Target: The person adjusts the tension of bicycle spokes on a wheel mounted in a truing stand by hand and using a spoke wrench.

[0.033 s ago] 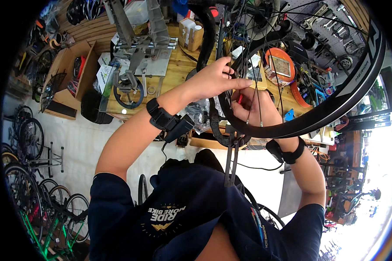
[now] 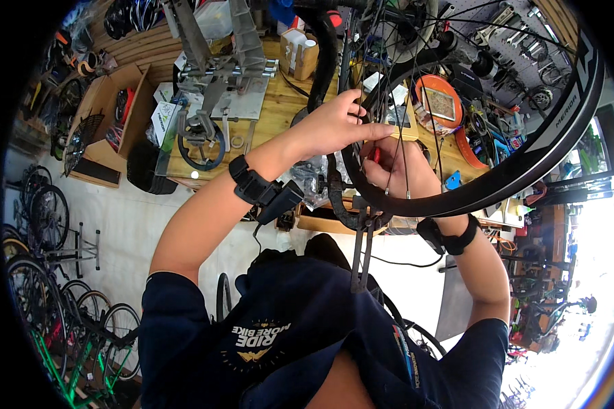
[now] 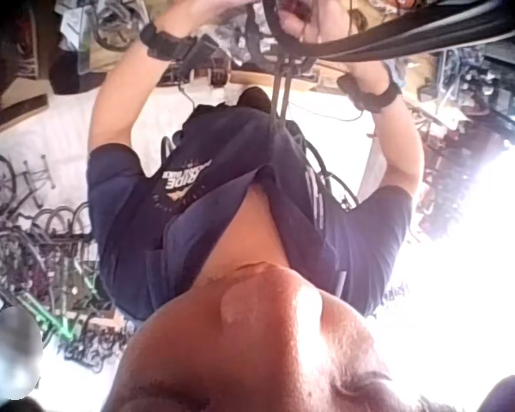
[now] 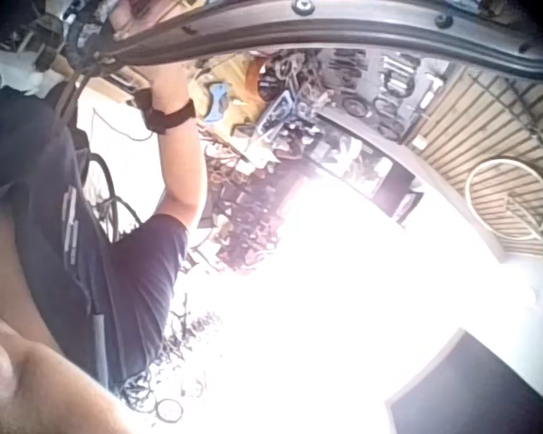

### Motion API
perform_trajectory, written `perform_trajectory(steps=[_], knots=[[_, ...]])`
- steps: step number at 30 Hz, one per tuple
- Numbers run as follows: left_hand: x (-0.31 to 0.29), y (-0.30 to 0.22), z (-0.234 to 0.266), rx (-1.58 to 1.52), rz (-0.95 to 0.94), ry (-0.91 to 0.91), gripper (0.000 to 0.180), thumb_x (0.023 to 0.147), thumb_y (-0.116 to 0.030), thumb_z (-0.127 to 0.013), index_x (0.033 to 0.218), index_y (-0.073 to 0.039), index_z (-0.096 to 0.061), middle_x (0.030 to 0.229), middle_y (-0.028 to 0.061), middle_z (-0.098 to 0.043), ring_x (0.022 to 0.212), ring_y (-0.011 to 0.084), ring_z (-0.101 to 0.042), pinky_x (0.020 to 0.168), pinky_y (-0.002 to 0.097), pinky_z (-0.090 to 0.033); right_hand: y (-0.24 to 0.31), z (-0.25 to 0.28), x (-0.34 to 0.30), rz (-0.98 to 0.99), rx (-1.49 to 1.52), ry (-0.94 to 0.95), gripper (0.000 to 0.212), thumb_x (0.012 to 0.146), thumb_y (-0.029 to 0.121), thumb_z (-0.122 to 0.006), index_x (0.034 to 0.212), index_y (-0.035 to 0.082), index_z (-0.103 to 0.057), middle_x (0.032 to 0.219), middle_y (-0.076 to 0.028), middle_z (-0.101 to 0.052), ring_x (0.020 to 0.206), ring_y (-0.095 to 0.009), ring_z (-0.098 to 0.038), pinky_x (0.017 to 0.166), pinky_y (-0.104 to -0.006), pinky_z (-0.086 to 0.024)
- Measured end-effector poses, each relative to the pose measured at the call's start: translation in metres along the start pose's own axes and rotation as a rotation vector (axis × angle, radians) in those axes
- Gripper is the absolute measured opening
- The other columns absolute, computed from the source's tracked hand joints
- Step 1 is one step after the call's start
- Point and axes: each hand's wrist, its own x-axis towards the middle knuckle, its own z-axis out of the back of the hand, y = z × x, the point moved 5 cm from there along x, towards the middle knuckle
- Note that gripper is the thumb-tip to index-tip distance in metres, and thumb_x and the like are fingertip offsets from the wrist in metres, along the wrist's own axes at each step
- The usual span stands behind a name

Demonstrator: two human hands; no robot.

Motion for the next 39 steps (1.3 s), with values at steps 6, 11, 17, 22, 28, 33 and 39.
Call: perform_trajectory(steps=[6, 11, 17, 22, 28, 33, 39], knots=[[-0.02, -0.022, -0.007, 0.268, 0.01, -0.093, 0.081, 0.086, -0.041, -0.074, 0.138, 0.008, -0.036, 0.125, 0.023, -0.055, 0.113, 0.0261, -0.058, 0.091, 0.0336, -0.049, -0.011, 0.004, -0.006, -0.336, 0.557, 0.252, 0.034, 0.093, 0.019, -0.066, 0.121, 0.001, -0.06, 0.087, 0.001, -0.061, 0.078, -0.006, -0.055, 0.074, -0.0238, -0.047], [-0.037, -0.04, -0.014, 0.601, 0.204, -0.01, 0.051, 0.092, -0.038, -0.066, 0.119, 0.003, -0.055, 0.101, 0.0149, -0.067, 0.092, 0.0236, -0.066, 0.081, 0.032, -0.051, -0.021, -0.005, -0.008, -0.186, 0.651, 0.156, 0.034, 0.093, 0.012, -0.066, 0.122, -0.003, -0.056, 0.09, 0.0, -0.064, 0.073, -0.004, -0.055, 0.065, -0.0198, -0.046], [-0.044, -0.022, -0.026, 0.703, -0.018, -0.19, 0.045, 0.087, -0.037, -0.068, 0.1, 0.005, -0.06, 0.08, 0.0179, -0.067, 0.075, 0.0295, -0.066, 0.068, 0.0395, -0.05, -0.034, -0.004, -0.001, -0.183, 0.936, 0.262, 0.043, 0.089, -0.002, -0.063, 0.127, 0.001, -0.044, 0.103, -0.008, -0.065, 0.082, -0.015, -0.064, 0.073, -0.0274, -0.053], [-0.038, -0.038, -0.044, 0.486, 0.206, -0.126, 0.043, 0.085, -0.043, -0.069, 0.081, 0.0, -0.068, 0.073, 0.008, -0.066, 0.068, 0.0163, -0.062, 0.062, 0.0307, -0.048, -0.024, 0.018, 0.003, -0.047, 0.734, 0.396, 0.019, 0.095, 0.004, -0.06, 0.107, 0.0, -0.045, 0.087, -0.007, -0.065, 0.07, -0.011, -0.062, 0.059, -0.0242, -0.047], [-0.038, -0.062, -0.054, 0.625, 0.095, -0.138, 0.051, 0.087, -0.049, -0.069, 0.07, 0.0, -0.066, 0.058, 0.0049, -0.059, 0.055, 0.0108, -0.057, 0.053, 0.0271, -0.043, -0.024, 0.029, 0.006, 0.172, 0.628, 0.368, 0.022, 0.088, 0.001, -0.068, 0.106, -0.004, -0.056, 0.092, -0.006, -0.067, 0.079, -0.01, -0.062, 0.07, -0.0249, -0.051], [-0.041, -0.048, -0.058, 0.84, -0.029, -0.362, 0.05, 0.087, -0.042, -0.071, 0.061, 0.0, -0.062, 0.05, 0.0122, -0.053, 0.045, 0.0194, -0.054, 0.047, 0.0339, -0.04, -0.073, 0.043, 0.012, 0.024, 0.551, 0.331, 0.022, 0.092, 0.008, -0.066, 0.111, -0.002, -0.059, 0.093, -0.005, -0.067, 0.084, -0.01, -0.063, 0.072, -0.0248, -0.051], [-0.045, -0.047, -0.061, 0.874, -0.061, -0.353, 0.029, 0.089, -0.024, -0.071, 0.083, 0.004, -0.066, 0.067, 0.0106, -0.065, 0.055, 0.0176, -0.059, 0.054, 0.0303, -0.046, -0.087, 0.028, 0.025, -0.021, 0.391, 0.153, 0.041, 0.091, 0.016, -0.069, 0.121, -0.008, -0.054, 0.086, -0.01, -0.066, 0.074, -0.012, -0.061, 0.064, -0.0285, -0.05]])
